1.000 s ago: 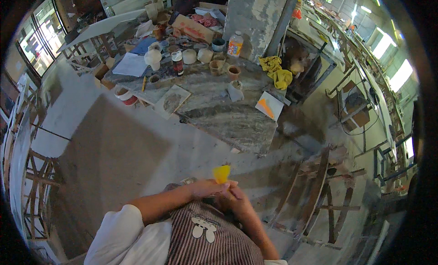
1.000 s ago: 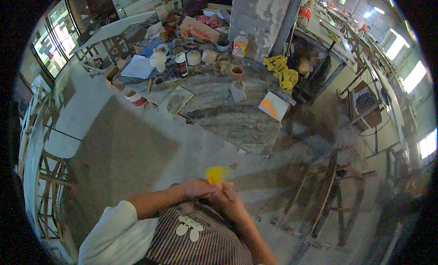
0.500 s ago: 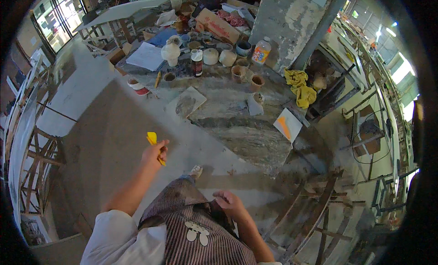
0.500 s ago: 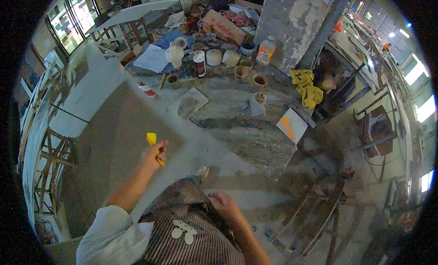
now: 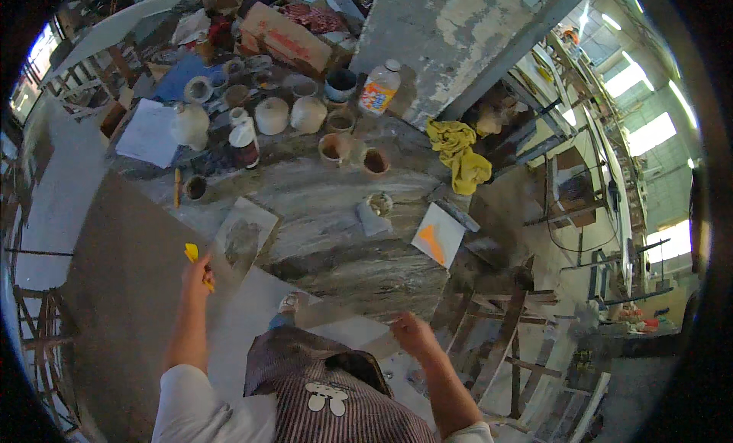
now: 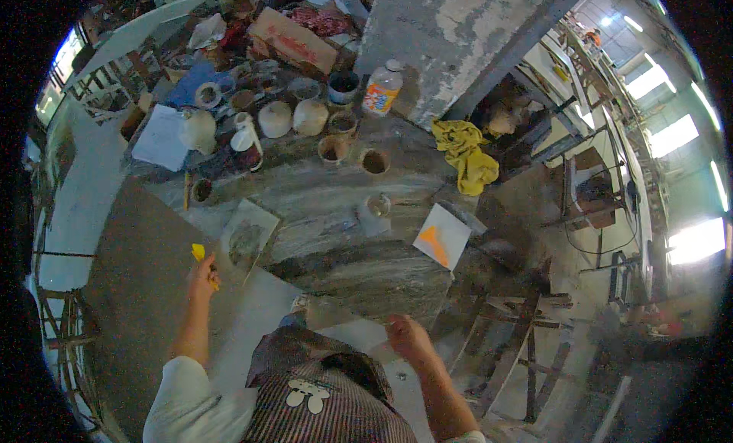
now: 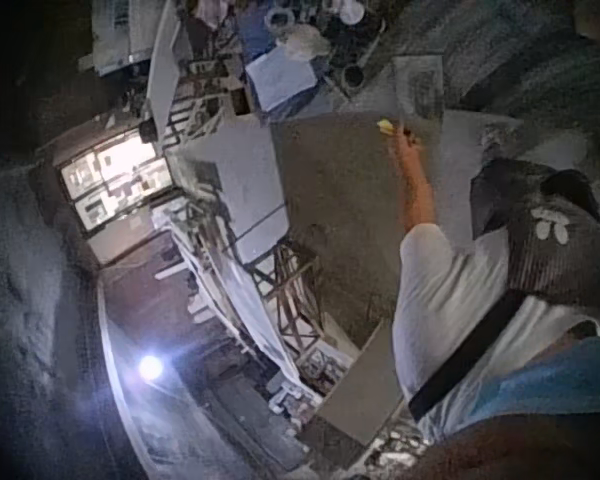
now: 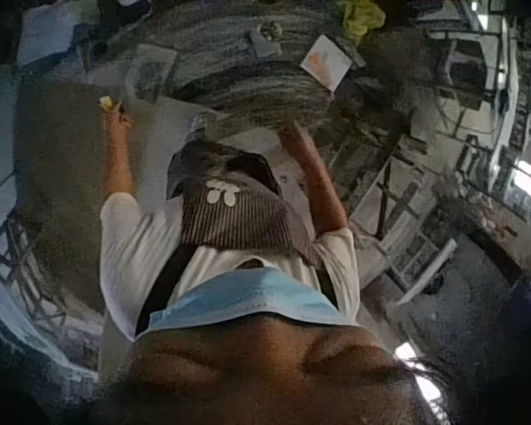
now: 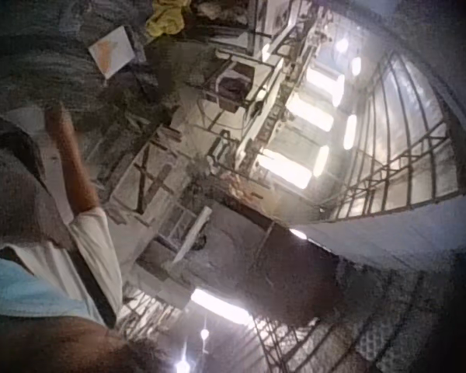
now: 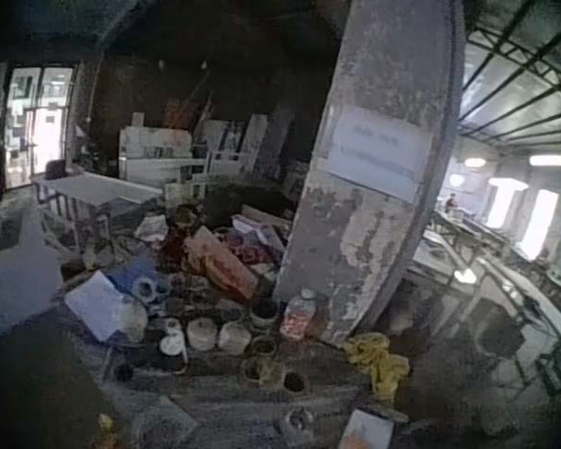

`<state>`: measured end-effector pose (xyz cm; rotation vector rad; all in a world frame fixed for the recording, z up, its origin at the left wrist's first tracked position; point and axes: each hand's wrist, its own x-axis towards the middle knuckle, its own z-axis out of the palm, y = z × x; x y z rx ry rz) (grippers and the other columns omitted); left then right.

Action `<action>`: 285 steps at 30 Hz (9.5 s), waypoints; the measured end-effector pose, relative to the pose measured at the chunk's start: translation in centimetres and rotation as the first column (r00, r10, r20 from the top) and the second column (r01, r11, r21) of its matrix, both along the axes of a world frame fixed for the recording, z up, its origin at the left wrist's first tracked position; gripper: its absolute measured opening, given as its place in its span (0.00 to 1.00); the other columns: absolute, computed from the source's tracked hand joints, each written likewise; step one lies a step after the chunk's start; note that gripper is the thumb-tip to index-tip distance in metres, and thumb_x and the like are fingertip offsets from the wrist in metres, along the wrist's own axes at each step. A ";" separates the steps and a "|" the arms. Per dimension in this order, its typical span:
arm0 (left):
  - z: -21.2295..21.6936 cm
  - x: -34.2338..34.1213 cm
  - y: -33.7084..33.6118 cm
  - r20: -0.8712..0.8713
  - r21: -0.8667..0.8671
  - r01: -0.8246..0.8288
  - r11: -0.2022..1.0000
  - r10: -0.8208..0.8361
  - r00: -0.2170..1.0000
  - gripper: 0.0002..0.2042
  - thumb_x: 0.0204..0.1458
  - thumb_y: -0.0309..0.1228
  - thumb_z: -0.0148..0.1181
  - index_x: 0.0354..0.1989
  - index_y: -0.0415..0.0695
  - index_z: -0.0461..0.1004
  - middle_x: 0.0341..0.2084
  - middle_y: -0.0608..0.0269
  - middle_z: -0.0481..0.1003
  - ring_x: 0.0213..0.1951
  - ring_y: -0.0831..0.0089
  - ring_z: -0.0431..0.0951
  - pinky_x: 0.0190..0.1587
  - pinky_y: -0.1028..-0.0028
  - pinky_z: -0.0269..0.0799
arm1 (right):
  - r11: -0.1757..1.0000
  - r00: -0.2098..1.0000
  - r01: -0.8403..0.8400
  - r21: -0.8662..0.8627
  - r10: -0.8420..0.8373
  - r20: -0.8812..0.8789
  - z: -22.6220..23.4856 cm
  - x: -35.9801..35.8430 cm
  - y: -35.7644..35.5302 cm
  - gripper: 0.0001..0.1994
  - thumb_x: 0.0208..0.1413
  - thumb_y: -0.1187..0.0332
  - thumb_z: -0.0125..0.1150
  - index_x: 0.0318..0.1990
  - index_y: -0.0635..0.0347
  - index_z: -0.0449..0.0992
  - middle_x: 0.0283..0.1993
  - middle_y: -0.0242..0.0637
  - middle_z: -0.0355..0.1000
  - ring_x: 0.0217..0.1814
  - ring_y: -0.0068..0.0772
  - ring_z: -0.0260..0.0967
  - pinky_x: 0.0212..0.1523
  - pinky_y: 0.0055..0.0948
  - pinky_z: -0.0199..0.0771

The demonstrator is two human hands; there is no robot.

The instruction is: The person wipes a white wooden board with a cloth, then sands it with a sanding block. They move to a workbench, retrieve a caulking gun, and apply a white paste onto a small board using a yellow spatula.

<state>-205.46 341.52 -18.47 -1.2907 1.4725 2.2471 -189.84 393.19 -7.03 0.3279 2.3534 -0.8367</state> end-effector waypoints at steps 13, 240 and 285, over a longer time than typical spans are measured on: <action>5.7 18.9 22.9 -0.027 0.200 -0.145 0.969 0.154 0.988 0.07 0.55 0.29 0.61 0.33 0.50 0.67 0.18 0.74 0.62 0.16 0.82 0.59 0.21 0.78 0.56 | 0.755 0.807 0.167 0.634 0.265 -0.528 -6.5 -20.5 22.8 0.33 0.49 0.71 0.59 0.66 0.56 0.58 0.60 0.51 0.64 0.62 0.55 0.62 0.56 0.49 0.68; -2.3 20.4 47.9 0.081 -0.029 -0.106 0.994 0.108 0.991 0.10 0.51 0.26 0.65 0.40 0.41 0.74 0.30 0.63 0.77 0.23 0.74 0.73 0.23 0.71 0.65 | 0.482 0.551 -0.788 0.383 0.829 0.090 6.8 -6.1 -0.4 0.25 0.54 0.64 0.54 0.61 0.51 0.69 0.40 0.56 0.76 0.43 0.57 0.74 0.48 0.50 0.72; -1.9 24.3 45.7 -0.072 0.686 -0.216 0.695 0.360 0.930 0.08 0.53 0.23 0.58 0.36 0.51 0.67 0.21 0.74 0.63 0.19 0.81 0.61 0.23 0.74 0.56 | 0.510 0.573 -0.771 0.381 0.817 0.067 6.6 2.9 8.5 0.27 0.59 0.66 0.51 0.66 0.57 0.58 0.45 0.64 0.71 0.43 0.64 0.72 0.43 0.54 0.73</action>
